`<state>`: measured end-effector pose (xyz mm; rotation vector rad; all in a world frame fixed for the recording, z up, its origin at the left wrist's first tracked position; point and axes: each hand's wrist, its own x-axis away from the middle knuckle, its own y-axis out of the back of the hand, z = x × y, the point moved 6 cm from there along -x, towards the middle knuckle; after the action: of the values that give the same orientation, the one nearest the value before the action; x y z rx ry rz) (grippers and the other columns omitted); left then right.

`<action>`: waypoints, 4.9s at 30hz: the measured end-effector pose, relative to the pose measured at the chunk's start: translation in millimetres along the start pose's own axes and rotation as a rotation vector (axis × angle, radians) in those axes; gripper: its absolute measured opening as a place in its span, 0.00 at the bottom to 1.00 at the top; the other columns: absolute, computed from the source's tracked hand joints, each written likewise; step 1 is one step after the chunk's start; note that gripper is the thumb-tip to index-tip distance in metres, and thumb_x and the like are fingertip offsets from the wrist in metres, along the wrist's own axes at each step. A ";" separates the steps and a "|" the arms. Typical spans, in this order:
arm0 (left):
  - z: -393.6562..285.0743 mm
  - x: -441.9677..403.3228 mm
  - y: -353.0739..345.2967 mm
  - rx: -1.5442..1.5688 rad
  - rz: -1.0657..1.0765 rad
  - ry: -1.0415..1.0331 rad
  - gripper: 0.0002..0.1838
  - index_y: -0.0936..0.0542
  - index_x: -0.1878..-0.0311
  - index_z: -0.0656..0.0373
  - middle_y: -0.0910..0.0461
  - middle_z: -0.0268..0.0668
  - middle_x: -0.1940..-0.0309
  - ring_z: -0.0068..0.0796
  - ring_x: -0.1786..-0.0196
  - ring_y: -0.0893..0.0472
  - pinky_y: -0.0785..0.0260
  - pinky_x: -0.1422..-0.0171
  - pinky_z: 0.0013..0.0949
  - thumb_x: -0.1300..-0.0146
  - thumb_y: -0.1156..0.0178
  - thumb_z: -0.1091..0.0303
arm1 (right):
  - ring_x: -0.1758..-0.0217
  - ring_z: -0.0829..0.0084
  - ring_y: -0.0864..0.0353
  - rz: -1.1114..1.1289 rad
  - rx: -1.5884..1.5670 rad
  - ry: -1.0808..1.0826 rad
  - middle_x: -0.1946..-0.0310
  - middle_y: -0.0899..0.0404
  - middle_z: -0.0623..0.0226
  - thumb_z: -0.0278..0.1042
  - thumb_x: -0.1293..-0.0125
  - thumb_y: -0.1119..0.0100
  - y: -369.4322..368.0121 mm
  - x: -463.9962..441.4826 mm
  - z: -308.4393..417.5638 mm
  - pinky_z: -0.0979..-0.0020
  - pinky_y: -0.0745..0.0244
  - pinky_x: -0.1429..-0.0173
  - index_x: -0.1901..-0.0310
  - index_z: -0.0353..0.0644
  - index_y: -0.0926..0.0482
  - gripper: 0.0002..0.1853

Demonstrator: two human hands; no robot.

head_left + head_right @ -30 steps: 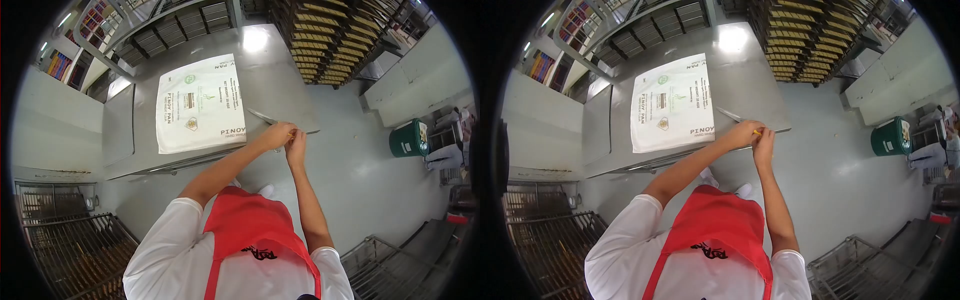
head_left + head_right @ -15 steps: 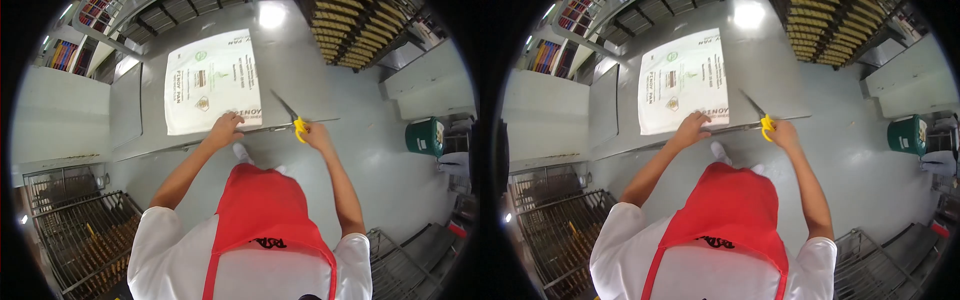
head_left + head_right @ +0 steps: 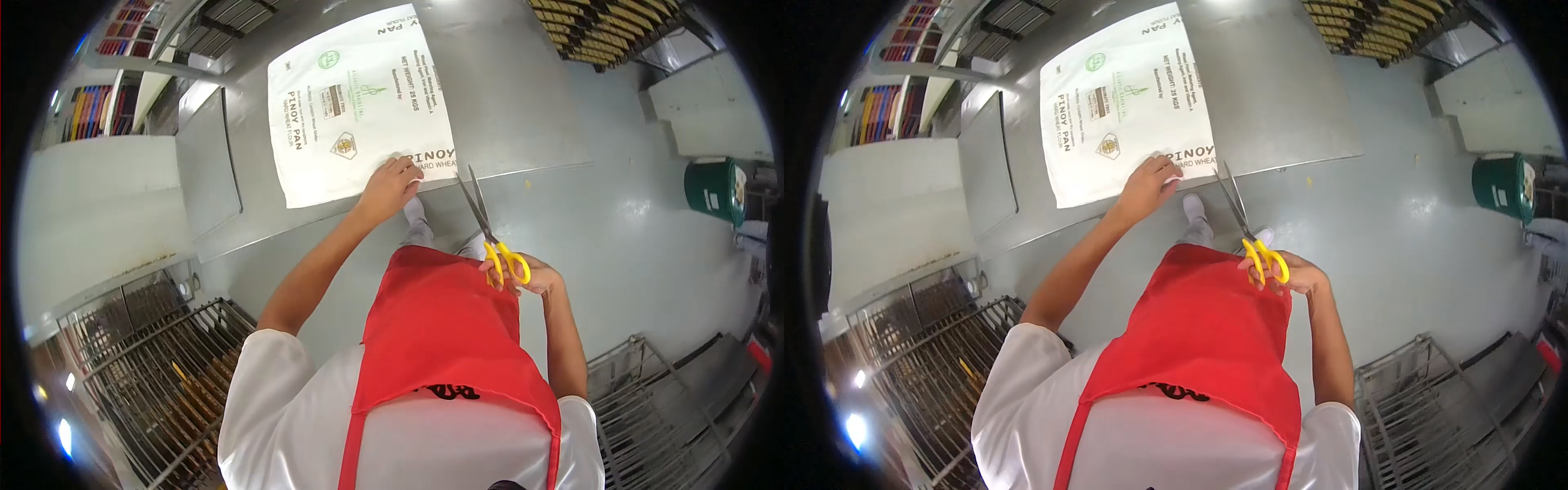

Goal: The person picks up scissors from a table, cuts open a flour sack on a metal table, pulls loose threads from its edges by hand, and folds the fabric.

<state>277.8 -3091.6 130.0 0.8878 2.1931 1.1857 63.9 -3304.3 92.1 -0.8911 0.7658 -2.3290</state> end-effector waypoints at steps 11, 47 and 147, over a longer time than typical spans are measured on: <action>15.5 -3.4 6.9 0.208 -0.062 0.100 0.04 0.19 0.63 0.60 0.19 0.38 0.65 0.39 0.59 0.18 0.22 0.55 0.37 0.42 0.35 0.77 | 0.57 0.72 0.19 0.182 -0.041 0.009 0.62 0.26 0.69 0.86 0.53 0.41 -25.5 -20.8 -26.9 0.80 0.25 0.76 0.41 0.35 0.26 0.56; 7.6 -10.4 33.9 0.243 -0.243 0.273 0.06 0.20 0.60 0.59 0.19 0.39 0.62 0.40 0.57 0.17 0.23 0.53 0.38 0.41 0.37 0.74 | 0.57 0.68 0.21 0.289 -0.329 0.085 0.64 0.30 0.66 0.96 0.66 0.54 -62.7 -43.0 -13.0 0.76 0.20 0.76 0.40 0.38 0.28 0.65; 7.3 5.0 -68.1 1.769 0.119 1.187 0.14 0.21 0.49 0.55 0.19 0.31 0.61 0.27 0.61 0.20 0.24 0.56 0.32 0.32 0.34 0.60 | 0.66 0.76 0.29 -0.040 -0.588 0.362 0.72 0.35 0.76 0.94 0.51 0.71 -66.0 -133.0 61.0 0.80 0.40 0.79 0.61 0.49 0.33 0.47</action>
<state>258.3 -3112.0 67.4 0.8163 4.0540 -1.0214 175.6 -3192.0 118.1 -0.7122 1.6540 -2.3622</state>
